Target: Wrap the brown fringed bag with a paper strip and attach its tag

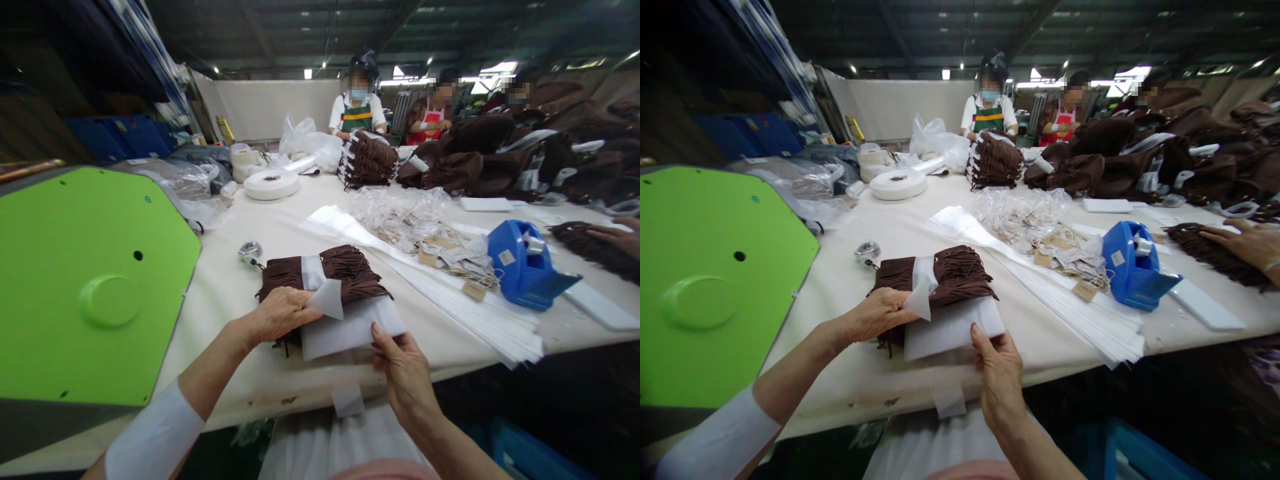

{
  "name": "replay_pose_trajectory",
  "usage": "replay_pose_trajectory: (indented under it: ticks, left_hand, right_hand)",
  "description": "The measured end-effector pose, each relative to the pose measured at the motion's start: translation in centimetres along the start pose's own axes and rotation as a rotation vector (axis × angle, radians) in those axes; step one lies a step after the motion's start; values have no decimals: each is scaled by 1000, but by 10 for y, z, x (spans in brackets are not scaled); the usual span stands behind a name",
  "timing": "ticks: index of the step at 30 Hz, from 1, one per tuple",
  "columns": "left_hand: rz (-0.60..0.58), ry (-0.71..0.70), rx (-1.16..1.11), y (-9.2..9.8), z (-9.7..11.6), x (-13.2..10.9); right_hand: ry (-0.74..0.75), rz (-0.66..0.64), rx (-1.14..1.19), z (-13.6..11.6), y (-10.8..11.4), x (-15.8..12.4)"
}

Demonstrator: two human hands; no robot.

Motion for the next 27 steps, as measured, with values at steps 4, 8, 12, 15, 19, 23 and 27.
replay_pose_trajectory:
  ticks: [4,8,12,15,19,23,27]
  left_hand:
    - [14,6,29,0,1,-1]
    - [28,5,66,0,4,-1]
    - [29,-43,97,1,12,-1]
    - [17,-141,165,-3,17,-1]
    - [104,-274,494,-20,19,-6]
    - [284,-343,747,-47,19,-15]
    - [436,-340,803,-65,17,-22]
  right_hand:
    - [-32,-58,-48,10,-17,3]
    - [-100,-121,-96,17,-31,5]
    - [-105,-115,-75,17,-36,10]
    - [-118,-111,-65,19,-35,14]
    - [-120,-138,-70,22,-36,22]
    - [-114,-174,-117,18,-42,29]
    - [-169,-246,-260,11,-33,25]
Point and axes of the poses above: each hand's wrist, its own x-axis towards the middle knuckle, its own y-axis out of the back of the hand, z = x × y, the point moved 4 cm from there along x, towards the middle knuckle, and after that the axes turned 11 degrees about -y, right-handed, at the moved point
